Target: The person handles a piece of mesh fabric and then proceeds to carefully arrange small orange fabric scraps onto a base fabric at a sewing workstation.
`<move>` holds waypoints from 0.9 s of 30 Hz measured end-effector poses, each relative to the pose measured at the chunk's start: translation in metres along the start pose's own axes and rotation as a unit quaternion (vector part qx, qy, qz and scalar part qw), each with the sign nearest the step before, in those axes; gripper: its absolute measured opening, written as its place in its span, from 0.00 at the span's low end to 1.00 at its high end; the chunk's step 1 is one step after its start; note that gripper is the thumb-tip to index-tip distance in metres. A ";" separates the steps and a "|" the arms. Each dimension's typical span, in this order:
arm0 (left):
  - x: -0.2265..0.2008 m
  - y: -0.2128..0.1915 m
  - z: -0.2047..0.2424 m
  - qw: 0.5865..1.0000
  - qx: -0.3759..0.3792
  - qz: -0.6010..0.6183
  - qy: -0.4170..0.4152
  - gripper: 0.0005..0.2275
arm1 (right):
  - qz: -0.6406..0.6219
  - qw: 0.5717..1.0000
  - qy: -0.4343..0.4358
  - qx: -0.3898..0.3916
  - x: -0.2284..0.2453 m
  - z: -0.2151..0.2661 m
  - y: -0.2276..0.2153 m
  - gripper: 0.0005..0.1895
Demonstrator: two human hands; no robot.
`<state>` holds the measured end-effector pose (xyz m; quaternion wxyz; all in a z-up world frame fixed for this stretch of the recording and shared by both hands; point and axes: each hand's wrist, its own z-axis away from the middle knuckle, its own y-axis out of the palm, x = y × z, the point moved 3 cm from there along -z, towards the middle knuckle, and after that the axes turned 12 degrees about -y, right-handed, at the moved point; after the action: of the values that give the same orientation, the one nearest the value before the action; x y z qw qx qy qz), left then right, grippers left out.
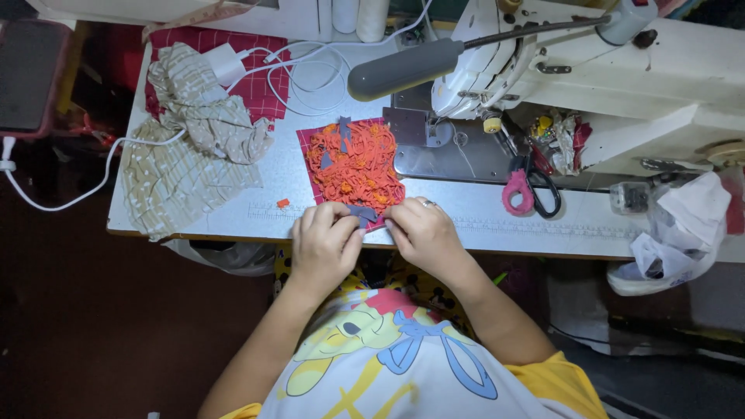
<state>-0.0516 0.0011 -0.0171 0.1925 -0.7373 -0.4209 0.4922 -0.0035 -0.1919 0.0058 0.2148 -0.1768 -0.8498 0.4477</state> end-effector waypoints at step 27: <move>-0.009 -0.022 -0.033 0.982 0.029 0.161 -0.095 0.02 | -0.036 0.992 0.119 -0.009 -0.015 -0.002 0.012 0.06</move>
<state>-0.0330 0.0107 0.0185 0.0908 -0.7393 -0.2983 0.5969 0.0116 -0.1919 -0.0062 0.3292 -0.1998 -0.8278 0.4081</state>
